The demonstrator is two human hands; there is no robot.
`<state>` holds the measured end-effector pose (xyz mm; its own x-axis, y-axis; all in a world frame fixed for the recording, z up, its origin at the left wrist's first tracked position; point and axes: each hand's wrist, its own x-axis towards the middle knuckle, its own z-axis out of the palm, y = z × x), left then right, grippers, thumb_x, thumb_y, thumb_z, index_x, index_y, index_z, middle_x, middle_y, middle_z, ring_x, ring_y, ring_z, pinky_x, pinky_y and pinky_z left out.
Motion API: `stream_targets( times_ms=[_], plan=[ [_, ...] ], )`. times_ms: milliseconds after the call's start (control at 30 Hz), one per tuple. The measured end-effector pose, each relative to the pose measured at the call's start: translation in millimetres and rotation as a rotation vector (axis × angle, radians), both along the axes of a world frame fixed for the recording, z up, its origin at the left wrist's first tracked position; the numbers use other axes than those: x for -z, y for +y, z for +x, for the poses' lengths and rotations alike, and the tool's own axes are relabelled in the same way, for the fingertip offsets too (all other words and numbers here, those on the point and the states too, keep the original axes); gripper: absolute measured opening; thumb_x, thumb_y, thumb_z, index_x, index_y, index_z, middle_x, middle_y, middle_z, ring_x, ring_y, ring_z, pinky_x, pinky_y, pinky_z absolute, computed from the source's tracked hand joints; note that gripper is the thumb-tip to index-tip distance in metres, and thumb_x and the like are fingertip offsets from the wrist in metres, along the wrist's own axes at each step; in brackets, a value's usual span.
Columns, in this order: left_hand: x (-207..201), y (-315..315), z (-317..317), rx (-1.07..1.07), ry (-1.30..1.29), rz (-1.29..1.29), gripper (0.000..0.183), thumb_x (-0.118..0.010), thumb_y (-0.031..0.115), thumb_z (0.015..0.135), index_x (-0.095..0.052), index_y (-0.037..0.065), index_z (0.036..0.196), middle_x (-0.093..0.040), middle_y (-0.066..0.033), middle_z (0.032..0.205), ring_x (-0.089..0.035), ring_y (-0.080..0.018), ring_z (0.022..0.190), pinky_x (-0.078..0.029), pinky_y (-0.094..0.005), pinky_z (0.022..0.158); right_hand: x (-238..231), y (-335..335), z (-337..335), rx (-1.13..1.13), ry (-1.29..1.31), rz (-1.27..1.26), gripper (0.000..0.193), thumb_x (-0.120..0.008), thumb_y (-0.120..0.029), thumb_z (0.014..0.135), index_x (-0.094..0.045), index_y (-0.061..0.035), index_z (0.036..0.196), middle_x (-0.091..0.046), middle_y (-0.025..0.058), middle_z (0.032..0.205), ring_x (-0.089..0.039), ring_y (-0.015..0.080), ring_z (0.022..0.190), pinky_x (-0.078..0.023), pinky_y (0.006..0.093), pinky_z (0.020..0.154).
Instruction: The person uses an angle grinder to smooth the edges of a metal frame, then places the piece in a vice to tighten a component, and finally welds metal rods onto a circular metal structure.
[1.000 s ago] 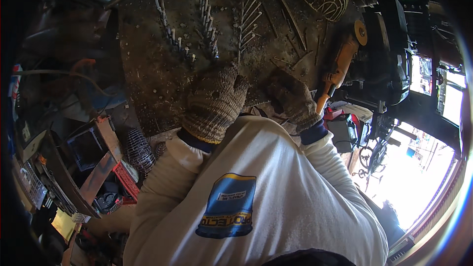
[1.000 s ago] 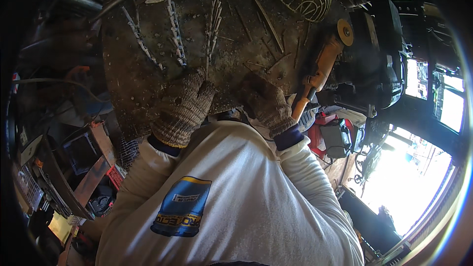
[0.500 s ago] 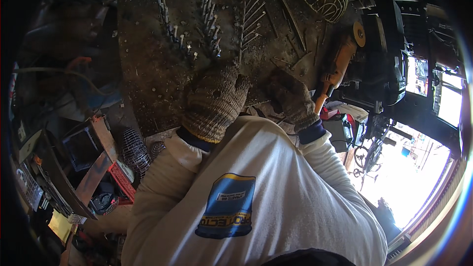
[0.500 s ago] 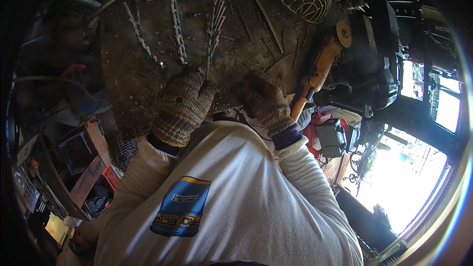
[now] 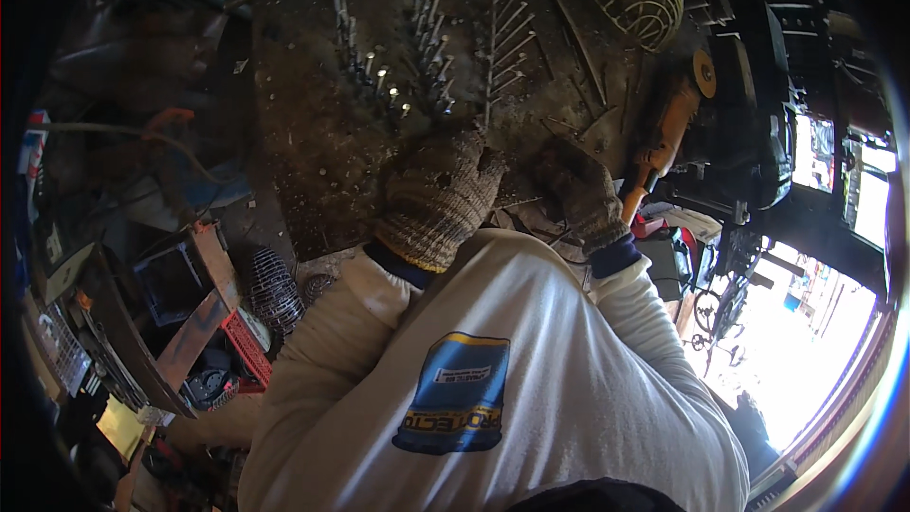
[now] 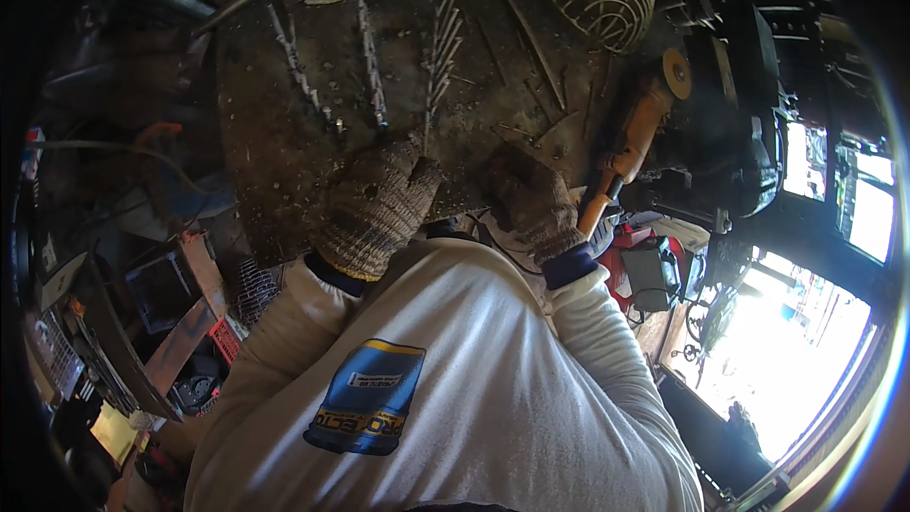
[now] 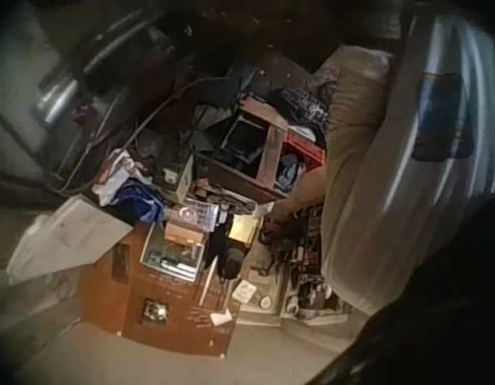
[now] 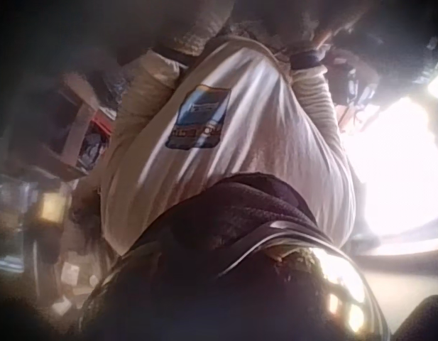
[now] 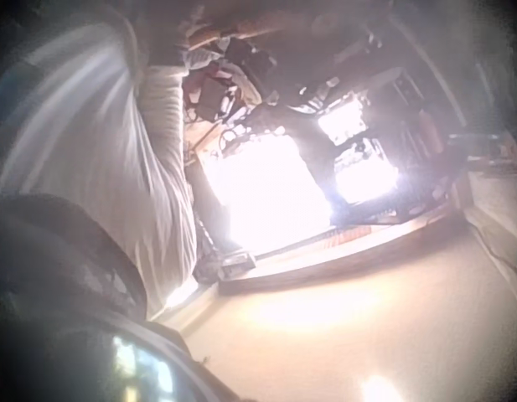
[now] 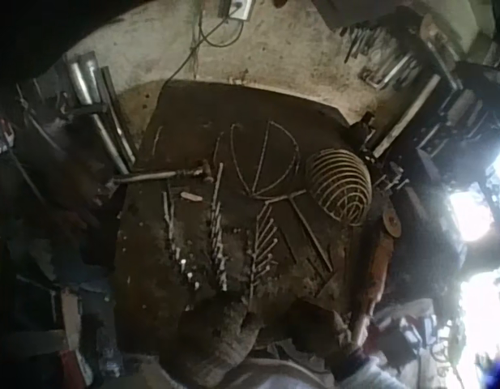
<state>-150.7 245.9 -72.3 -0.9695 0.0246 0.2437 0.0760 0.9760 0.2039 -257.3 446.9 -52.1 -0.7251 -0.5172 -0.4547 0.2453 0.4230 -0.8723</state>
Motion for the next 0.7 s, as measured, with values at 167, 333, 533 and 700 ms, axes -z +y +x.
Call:
stream_targets(
  times_ms=[167, 333, 533, 700],
  plan=[
    [-1, 4, 0, -0.124, -0.041, 0.377, 0.021, -0.060, 0.026, 0.089, -0.067, 0.011, 0.101, -0.063, -0.0118, 0.112, -0.063, -0.0320, 0.095, -0.052, -0.0453, 0.081, 7, 5, -1, -0.016, 0.114, 0.008, 0.027, -0.063, -0.017, 0.092, -0.063, -0.0001, 0.114, -0.067, 0.0042, 0.092, -0.060, 0.0096, 0.073, -0.048, 0.0249, 0.060],
    [-27, 0, -10, -0.112, -0.317, 0.398, 0.025, -0.061, 0.024, 0.090, -0.068, 0.009, 0.109, -0.066, -0.0159, 0.110, -0.063, -0.0326, 0.101, -0.050, -0.0463, 0.088, 3, 12, -2, 0.094, -0.174, -0.007, 0.032, -0.063, -0.018, 0.094, -0.061, 0.0013, 0.119, -0.066, 0.0100, 0.105, -0.062, 0.0159, 0.095, -0.051, 0.0291, 0.082],
    [-8, 9, -10, -0.126, -0.048, 0.440, 0.036, -0.063, 0.033, 0.089, -0.066, 0.006, 0.113, -0.066, -0.0202, 0.110, -0.062, -0.0362, 0.103, -0.049, -0.0453, 0.090, 25, 29, -1, -0.039, 0.051, -0.067, 0.041, -0.061, -0.020, 0.096, -0.055, 0.0025, 0.129, -0.062, 0.0153, 0.123, -0.060, 0.0218, 0.111, -0.049, 0.0314, 0.094],
    [4, 11, -13, -0.321, -0.254, 0.644, 0.036, -0.059, 0.036, 0.089, -0.066, 0.009, 0.112, -0.066, -0.0223, 0.107, -0.062, -0.0408, 0.099, -0.049, -0.0486, 0.085, 4, 44, 16, -0.168, 0.040, -0.111, 0.051, -0.062, -0.016, 0.095, -0.045, 0.0018, 0.139, -0.059, 0.0111, 0.128, -0.056, 0.0170, 0.114, -0.048, 0.0315, 0.097]
  ],
)
